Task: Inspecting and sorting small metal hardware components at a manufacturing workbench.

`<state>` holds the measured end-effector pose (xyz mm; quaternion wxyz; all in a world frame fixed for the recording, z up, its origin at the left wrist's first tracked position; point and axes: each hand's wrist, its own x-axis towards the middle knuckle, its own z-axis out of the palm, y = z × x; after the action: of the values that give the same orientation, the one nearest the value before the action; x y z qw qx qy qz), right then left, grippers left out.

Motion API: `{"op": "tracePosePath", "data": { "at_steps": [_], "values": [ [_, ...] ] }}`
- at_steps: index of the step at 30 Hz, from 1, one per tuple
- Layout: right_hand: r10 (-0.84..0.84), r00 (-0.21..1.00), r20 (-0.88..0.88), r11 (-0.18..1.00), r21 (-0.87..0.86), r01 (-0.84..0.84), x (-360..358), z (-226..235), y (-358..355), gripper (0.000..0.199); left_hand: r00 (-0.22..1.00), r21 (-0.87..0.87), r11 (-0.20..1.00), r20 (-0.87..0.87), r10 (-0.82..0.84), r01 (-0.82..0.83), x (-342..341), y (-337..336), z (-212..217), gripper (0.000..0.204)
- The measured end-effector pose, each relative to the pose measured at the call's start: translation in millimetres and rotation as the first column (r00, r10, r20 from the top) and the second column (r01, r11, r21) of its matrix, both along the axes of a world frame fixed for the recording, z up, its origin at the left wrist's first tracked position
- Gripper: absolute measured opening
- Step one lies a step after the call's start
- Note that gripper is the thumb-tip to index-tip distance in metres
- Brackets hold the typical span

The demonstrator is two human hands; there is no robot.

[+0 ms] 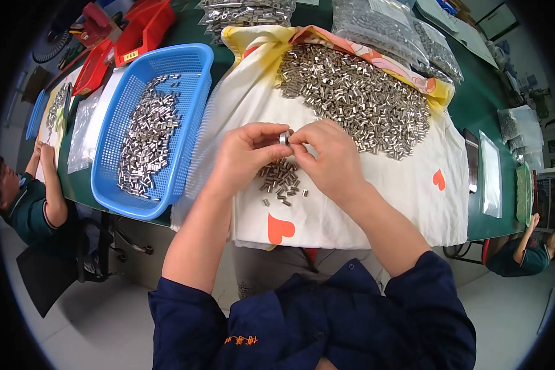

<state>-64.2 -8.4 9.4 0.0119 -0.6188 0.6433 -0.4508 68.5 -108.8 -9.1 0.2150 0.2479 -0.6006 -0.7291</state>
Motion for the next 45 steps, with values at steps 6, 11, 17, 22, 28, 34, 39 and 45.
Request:
{"op": "tracePosePath", "data": {
  "at_steps": [6, 11, 17, 22, 28, 34, 39, 45],
  "values": [
    [-0.026, 1.0, -0.011, 1.0, -0.007, 0.026, 4.3, -1.1, -0.2, 0.007, 1.0, -0.021, 1.0, -0.011, 0.02, -0.02, 0.4, 0.8, 1.0, 0.031],
    [0.015, 0.951, 0.308, 0.972, 0.217, -0.085, -11.8, 10.4, 4.3, 0.007, 1.0, -0.002, 1.0, 0.001, -0.005, 0.005, -0.6, 1.0, 6.9, 0.032],
    [-0.065, 0.834, 0.548, 0.895, 0.402, -0.194, -19.7, 11.3, 2.1, 0.013, 0.997, 0.008, 0.998, 0.039, -0.061, 0.06, 1.7, 4.0, 3.2, 0.033],
    [-0.2, 0.969, 0.145, 0.937, 0.319, 0.146, -57.4, 7.4, 6.8, 0.01, 0.989, -0.055, 0.991, 0.101, -0.112, 0.118, -1.9, 4.3, 7.4, 0.031],
    [-0.196, 0.928, -0.317, 0.927, 0.248, 0.281, -45.5, -6.2, -3.6, 0.006, 0.985, -0.036, 0.991, 0.115, -0.126, 0.131, -2.5, 4.4, 8.4, 0.033],
    [-0.194, 0.878, -0.437, 0.905, 0.265, 0.332, -35.4, -9.9, -4.9, 0.006, 0.99, -0.056, 0.993, 0.103, -0.101, 0.107, -2.5, 3.9, 7.0, 0.028],
    [-0.171, 0.927, -0.334, 0.95, 0.193, 0.245, -33.4, -4.4, -6.0, 0.005, 0.997, 0.0, 0.997, 0.013, -0.071, 0.071, -1.7, 3.8, 8.2, 0.03],
    [0.026, 0.902, 0.43, 0.952, 0.264, -0.153, -14.7, 10.1, 4.2, 0.007, 0.998, 0.045, 0.997, -0.027, -0.061, 0.062, -0.1, -1.4, 3.0, 0.034]
  ]
}}
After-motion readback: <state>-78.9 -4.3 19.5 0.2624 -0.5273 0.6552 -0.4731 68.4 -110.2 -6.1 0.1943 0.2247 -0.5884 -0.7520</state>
